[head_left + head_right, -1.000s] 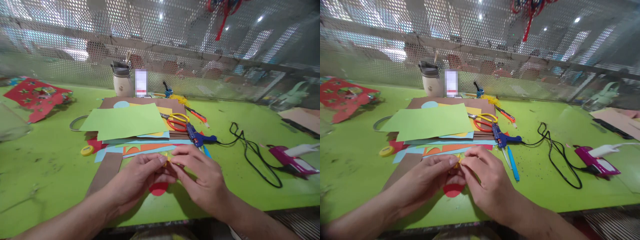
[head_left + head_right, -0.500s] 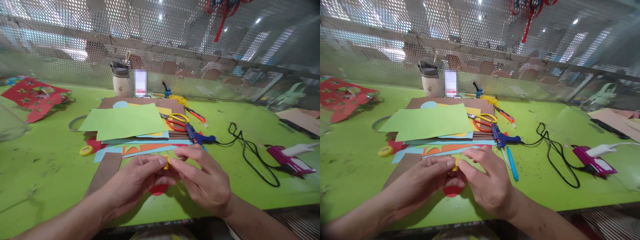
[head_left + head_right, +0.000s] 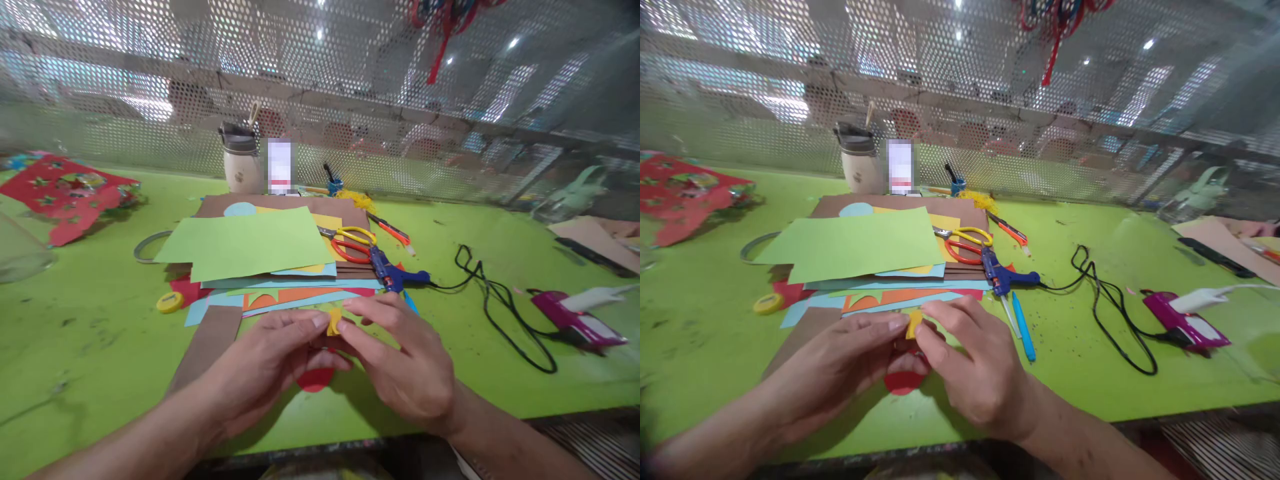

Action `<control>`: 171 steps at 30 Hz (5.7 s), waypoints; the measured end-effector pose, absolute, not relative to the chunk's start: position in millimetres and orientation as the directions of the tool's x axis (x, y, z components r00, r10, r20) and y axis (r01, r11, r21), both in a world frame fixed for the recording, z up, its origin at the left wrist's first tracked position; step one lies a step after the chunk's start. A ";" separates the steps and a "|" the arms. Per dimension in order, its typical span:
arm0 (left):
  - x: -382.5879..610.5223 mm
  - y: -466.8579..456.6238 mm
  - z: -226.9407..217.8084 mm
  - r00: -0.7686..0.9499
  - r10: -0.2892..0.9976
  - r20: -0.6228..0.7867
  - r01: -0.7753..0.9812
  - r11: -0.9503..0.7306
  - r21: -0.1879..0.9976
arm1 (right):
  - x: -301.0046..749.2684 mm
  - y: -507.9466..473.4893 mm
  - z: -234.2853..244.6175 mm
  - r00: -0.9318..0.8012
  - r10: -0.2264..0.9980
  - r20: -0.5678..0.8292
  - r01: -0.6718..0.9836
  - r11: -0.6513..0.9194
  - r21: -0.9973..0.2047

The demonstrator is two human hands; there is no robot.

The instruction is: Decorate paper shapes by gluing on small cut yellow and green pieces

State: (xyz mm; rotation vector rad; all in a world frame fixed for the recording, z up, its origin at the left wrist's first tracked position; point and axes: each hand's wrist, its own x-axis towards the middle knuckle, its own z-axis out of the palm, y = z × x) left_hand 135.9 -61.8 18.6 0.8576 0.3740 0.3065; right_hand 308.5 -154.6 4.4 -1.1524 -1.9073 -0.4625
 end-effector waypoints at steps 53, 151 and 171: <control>145.0 -64.4 12.9 0.768 0.554 -0.320 -0.149 0.642 0.752 | 291.8 -149.4 14.9 -0.090 0.844 0.529 0.888 0.309 -0.341; 139.8 -68.8 21.0 0.922 0.305 -0.239 -0.061 0.723 0.688 | 315.7 -142.3 28.8 -0.053 0.981 0.186 -0.030 0.185 -0.982; 139.6 -69.0 17.8 0.903 0.334 -0.271 -0.039 0.690 0.723 | 322.5 -149.4 38.6 -0.150 0.873 0.463 0.411 0.481 -0.774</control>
